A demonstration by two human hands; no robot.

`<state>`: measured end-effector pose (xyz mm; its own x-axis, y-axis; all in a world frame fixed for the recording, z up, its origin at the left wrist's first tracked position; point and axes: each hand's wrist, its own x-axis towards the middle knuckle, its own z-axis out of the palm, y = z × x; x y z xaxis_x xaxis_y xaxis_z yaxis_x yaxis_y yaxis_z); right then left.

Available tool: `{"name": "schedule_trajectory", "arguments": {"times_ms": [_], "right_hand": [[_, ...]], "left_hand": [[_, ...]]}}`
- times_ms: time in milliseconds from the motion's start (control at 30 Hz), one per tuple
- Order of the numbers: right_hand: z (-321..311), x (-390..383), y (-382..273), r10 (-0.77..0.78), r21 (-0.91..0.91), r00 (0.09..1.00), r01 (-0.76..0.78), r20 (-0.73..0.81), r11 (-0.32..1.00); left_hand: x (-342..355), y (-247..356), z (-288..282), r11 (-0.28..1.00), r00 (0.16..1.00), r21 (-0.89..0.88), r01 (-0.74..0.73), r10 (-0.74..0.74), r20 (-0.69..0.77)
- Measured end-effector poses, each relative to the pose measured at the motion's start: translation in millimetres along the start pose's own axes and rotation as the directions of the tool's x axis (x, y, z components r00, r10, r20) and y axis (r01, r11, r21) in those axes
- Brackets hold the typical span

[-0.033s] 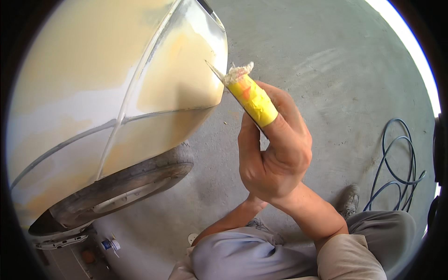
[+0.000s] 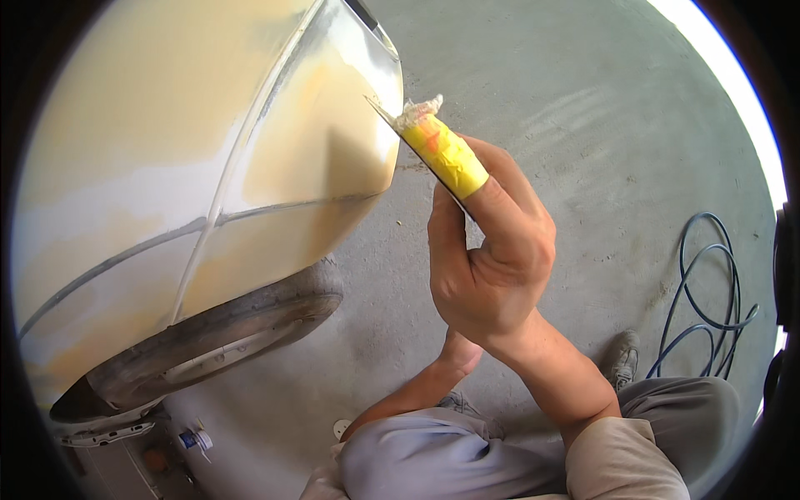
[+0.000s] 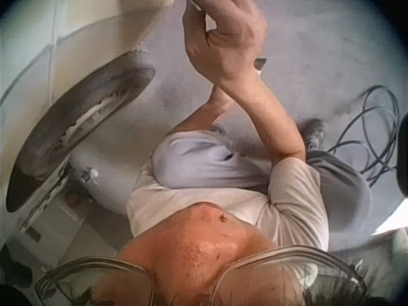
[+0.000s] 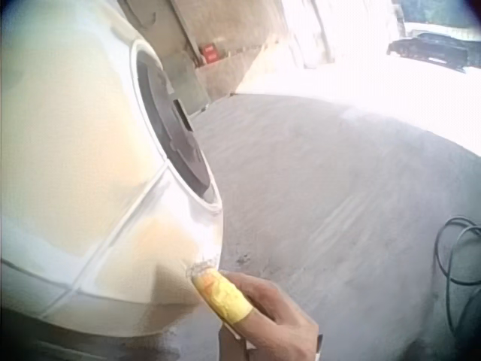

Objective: The person applies body filler to the front wheel arch and bumper area of a white car using a metal spreader. They repeatedly scoop filler from a palette and smooth it over the surface.

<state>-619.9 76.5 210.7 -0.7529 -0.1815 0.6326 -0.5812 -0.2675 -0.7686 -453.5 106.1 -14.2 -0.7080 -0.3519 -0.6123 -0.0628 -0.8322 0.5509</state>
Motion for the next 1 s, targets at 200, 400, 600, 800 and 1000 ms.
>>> {"name": "schedule_trajectory", "arguments": {"times_ms": [200,400,600,800,1000], "right_hand": [[6,37,27,0.063,0.121,0.994,-0.074,0.092,0.99],[16,38,18,0.082,0.171,0.994,-0.093,0.071,0.981],[20,10,5,-0.024,0.134,0.997,0.014,0.074,0.991],[28,-27,-41,-0.037,0.173,0.991,0.014,0.132,0.985],[-13,-42,-45,-0.086,0.402,0.955,-0.037,0.285,0.915]], "left_hand": [[-3,10,3,0.996,0.997,0.083,0.04,-0.045,0.062],[-8,10,2,0.989,1.0,0.147,0.025,-0.027,0.011],[-8,3,4,0.999,1.0,0.015,-0.028,0.028,0.007],[2,0,-13,0.985,0.981,0.083,0.149,-0.136,-0.14],[6,-6,-32,0.967,0.997,0.251,-0.045,0.057,-0.042]]}}
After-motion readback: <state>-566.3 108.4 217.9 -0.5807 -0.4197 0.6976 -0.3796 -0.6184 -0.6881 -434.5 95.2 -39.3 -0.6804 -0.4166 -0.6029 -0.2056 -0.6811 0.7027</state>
